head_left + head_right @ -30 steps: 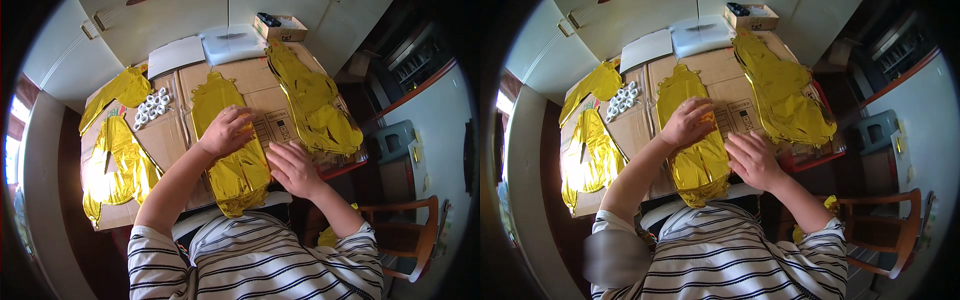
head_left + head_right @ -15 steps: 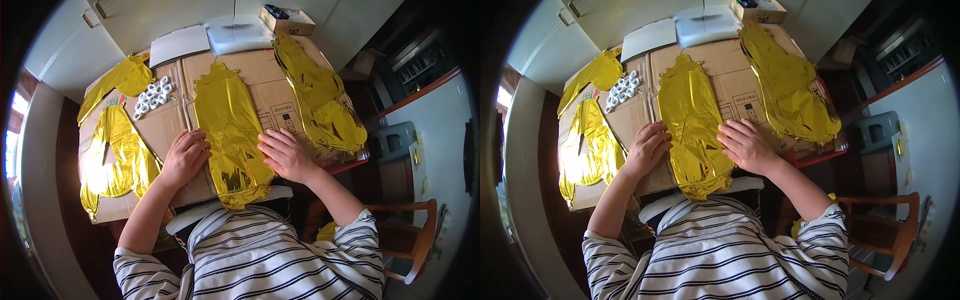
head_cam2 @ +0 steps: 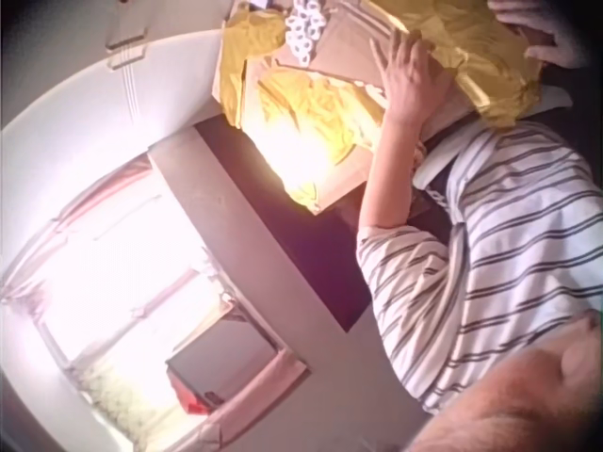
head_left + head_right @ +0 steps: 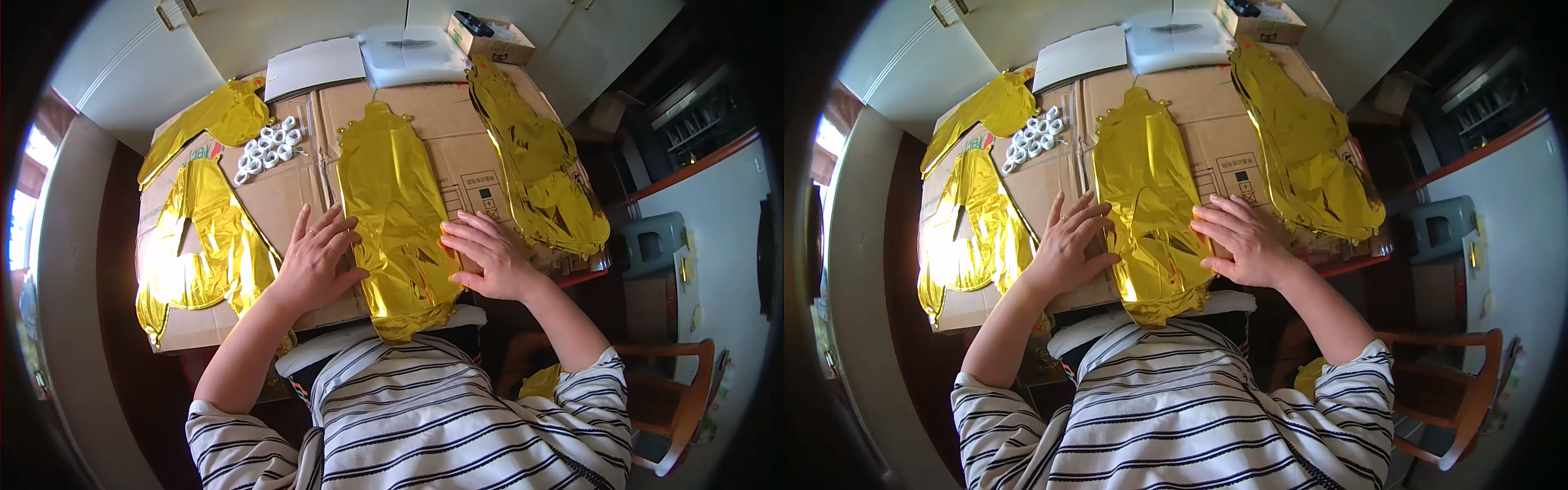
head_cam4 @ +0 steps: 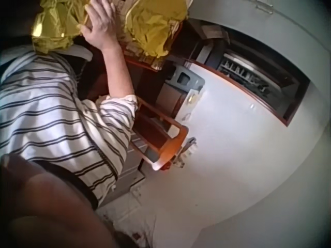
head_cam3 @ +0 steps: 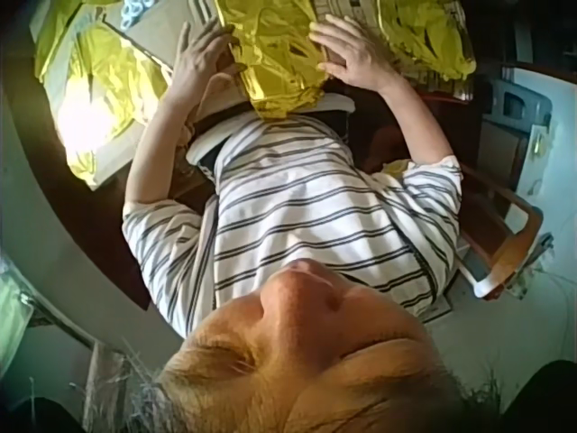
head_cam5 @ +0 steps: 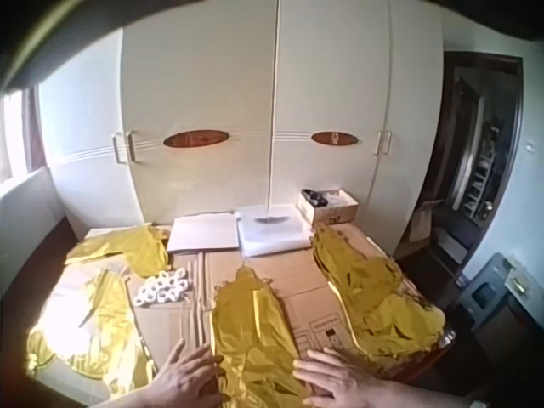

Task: Fold gold foil balloons into a square shape for packaging.

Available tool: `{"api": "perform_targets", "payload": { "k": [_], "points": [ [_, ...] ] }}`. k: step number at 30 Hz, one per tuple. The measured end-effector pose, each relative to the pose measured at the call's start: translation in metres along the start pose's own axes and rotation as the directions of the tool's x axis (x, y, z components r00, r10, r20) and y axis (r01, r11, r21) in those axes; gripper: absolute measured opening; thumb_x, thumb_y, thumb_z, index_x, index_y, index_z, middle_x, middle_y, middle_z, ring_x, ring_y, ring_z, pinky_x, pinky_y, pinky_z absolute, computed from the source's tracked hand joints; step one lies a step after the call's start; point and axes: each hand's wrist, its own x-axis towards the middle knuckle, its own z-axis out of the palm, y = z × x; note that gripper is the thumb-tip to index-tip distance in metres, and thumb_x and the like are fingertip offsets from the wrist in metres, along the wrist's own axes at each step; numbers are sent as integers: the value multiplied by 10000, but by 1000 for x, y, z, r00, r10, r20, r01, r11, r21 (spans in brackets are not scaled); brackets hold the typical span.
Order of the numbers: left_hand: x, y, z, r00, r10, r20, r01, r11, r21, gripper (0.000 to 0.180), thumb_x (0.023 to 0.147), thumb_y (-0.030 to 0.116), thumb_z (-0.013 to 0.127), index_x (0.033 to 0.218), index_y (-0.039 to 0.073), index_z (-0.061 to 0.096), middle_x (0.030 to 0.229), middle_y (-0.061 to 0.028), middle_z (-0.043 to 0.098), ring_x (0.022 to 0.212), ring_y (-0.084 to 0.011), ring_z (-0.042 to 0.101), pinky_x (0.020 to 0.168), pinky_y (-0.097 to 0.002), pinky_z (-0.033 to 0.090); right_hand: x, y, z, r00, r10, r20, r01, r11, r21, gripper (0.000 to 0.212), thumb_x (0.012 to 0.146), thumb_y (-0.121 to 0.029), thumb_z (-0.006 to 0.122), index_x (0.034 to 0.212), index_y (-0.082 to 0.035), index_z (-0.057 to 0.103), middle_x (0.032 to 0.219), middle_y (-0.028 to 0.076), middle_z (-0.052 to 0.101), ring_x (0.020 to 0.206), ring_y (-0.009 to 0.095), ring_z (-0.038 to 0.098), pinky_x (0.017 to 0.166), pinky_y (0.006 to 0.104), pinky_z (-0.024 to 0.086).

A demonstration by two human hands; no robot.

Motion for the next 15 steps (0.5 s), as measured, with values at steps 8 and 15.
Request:
{"api": "perform_targets", "payload": {
  "k": [8, 15],
  "points": [
    [-12, 22, 19, 983, 49, -178, -70, 991, -114, 282, 778, 226, 848, 975, 108, 684, 1162, -73, 671, 1230, -280, 615, 1156, -571, 327, 10, 2, 2, 980, -95, -177, 77, 992, -104, 320, 885, -220, 772, 1178, -101, 722, 1299, 61, 668, 1279, 270, 579, 1147, 468, 410],
    [-36, 38, 28, 984, 78, -162, -91, 993, -76, 278, 812, 248, 836, 1007, 108, 697, 1155, -72, 687, 1247, -273, 628, 1166, -561, 328, -15, -4, 11, 985, -114, -126, 104, 991, -84, 316, 870, -228, 774, 1157, -97, 744, 1322, 63, 666, 1279, 275, 573, 1142, 487, 398]
  ]
}}
